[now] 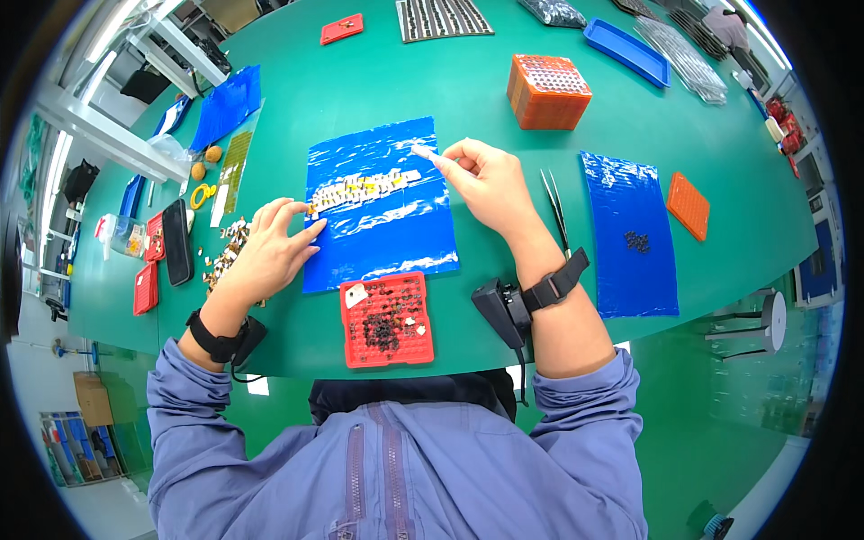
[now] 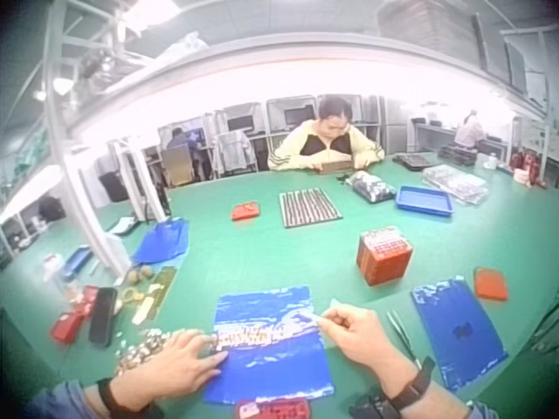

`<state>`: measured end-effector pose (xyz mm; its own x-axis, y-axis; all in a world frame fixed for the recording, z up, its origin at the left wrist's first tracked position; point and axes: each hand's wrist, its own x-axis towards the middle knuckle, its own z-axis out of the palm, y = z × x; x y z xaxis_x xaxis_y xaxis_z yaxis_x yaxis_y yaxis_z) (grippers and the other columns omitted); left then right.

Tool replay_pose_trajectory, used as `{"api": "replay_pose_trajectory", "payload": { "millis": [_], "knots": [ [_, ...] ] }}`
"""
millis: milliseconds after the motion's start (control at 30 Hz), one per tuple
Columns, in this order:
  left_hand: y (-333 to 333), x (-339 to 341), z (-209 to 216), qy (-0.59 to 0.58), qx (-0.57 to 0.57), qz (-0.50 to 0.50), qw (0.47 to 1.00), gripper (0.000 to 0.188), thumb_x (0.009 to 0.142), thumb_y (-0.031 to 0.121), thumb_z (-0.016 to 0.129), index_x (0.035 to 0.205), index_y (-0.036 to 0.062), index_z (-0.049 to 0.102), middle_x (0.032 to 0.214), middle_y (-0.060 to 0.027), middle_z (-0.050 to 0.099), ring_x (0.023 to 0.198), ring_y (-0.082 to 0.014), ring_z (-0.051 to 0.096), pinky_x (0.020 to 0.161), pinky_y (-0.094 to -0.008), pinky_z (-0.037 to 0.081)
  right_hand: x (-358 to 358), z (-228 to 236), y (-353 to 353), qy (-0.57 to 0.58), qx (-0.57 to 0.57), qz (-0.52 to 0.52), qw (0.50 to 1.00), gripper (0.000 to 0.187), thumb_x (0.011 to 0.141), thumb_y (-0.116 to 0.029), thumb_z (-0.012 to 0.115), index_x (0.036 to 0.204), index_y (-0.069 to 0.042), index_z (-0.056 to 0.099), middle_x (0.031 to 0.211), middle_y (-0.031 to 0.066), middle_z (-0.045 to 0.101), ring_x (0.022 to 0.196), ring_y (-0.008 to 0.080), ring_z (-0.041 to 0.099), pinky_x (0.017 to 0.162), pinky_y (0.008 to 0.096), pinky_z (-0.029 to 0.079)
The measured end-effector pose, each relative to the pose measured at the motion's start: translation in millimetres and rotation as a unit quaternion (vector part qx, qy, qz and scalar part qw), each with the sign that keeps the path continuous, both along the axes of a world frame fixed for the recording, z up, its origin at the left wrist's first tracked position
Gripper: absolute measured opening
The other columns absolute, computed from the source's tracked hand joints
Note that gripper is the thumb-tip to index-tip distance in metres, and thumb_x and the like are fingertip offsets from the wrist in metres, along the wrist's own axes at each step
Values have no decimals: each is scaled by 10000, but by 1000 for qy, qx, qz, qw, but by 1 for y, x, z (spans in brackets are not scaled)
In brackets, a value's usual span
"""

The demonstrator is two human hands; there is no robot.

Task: The person sits at a green workbench and repeatedly picks up small electronic components from a red tray. They use a white cylindrical tool to manipulate or clean the components, then place them onto a blue sheet. The process is repetitive and involves handling small parts one by one.

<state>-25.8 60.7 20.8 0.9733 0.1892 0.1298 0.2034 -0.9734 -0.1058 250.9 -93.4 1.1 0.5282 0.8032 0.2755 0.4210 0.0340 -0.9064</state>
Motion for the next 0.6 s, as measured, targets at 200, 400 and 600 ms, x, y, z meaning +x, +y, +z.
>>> {"api": "replay_pose_trajectory", "payload": {
  "millis": [200, 400, 600],
  "knots": [
    [-1, -2, -2, -7, -8, 3, 1000, 382, 814, 194, 637, 1179, 102, 575, 1215, -149, 444, 1193, -352, 373, 983, -461, 331, 1, -2, 0, -1, 13, 3, 1000, 170, 829, -166, 662, 814, 1, 639, 590, 5, 550, 540, 44, 454, 482, 224, 370],
    [3, -1, 0, -34, -47, -9, 998, 395, 758, 140, 681, 1136, 81, 582, 1142, -139, 469, 1110, -339, 433, 939, -432, 376, 1, -2, -1, -4, 0, 1, 1000, 178, 829, -179, 667, 815, -3, 643, 588, 5, 544, 540, 47, 452, 483, 230, 373],
    [3, -1, 3, -71, -59, -21, 996, 291, 728, 133, 691, 1003, 62, 625, 1053, -105, 530, 1043, -296, 487, 890, -401, 405, 1, -1, -1, -12, -1, 0, 1000, 172, 830, -175, 665, 813, -5, 643, 586, 4, 539, 537, 50, 447, 486, 231, 373]
  ]
}}
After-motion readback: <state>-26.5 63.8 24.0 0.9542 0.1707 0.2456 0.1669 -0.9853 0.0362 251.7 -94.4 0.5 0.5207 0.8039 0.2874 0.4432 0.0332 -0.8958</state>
